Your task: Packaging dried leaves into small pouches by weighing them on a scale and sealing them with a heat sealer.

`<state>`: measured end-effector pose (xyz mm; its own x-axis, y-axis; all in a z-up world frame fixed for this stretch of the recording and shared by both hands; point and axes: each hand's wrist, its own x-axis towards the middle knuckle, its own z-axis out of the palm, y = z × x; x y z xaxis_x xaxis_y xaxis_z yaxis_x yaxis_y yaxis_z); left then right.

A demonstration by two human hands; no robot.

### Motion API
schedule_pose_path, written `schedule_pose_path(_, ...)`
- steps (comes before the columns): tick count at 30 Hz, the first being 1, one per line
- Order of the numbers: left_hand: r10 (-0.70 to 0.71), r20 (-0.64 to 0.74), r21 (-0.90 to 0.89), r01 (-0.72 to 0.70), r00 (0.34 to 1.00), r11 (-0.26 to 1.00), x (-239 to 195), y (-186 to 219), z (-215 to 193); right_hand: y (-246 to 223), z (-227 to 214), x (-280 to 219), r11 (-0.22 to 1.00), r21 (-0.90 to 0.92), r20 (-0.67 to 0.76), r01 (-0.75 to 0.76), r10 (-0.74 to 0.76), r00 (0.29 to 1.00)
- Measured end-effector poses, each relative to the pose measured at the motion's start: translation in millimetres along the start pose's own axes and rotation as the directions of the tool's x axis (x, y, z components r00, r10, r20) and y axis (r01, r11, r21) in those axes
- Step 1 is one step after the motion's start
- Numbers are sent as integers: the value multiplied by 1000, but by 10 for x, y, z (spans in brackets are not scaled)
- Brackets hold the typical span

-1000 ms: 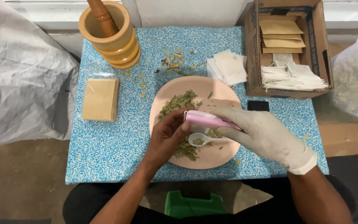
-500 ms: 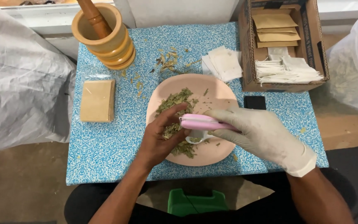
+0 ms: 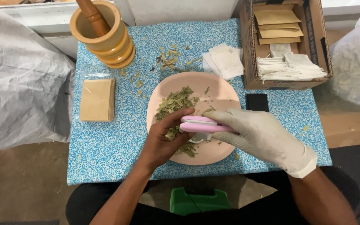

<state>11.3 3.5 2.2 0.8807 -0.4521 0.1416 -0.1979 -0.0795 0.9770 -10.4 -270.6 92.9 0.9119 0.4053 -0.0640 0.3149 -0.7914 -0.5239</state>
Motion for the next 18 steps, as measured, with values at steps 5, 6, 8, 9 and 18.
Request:
schedule_pose_path(5, 13, 3, -2, -13, 1000, 1000, -2, 5, -2, 13, 17, -12, 1000, 8, -12, 23, -23, 1000)
schedule_pose_path(6, 12, 2, -1, -12, 1000, 1000, -1, 1, -1, 18, 18, -15, 999, 23, -9, 24, -24, 1000)
schedule_pose_path(8, 20, 8, 38, -20, 1000, 999, 3, -36, -27, 7, 6, -10, 1000, 7, -4, 13, -13, 1000)
schedule_pose_path(9, 28, 16, 78, -29, 999, 996, 3, -54, -42, 1, 2, -7, 1000, -8, 0, 1, -1, 1000)
schedule_pose_path(18, 9, -57, 185, 2, 998, 983, 37, -49, -168, -9, -103, 2, 997, 4, 87, -79, 78, 993)
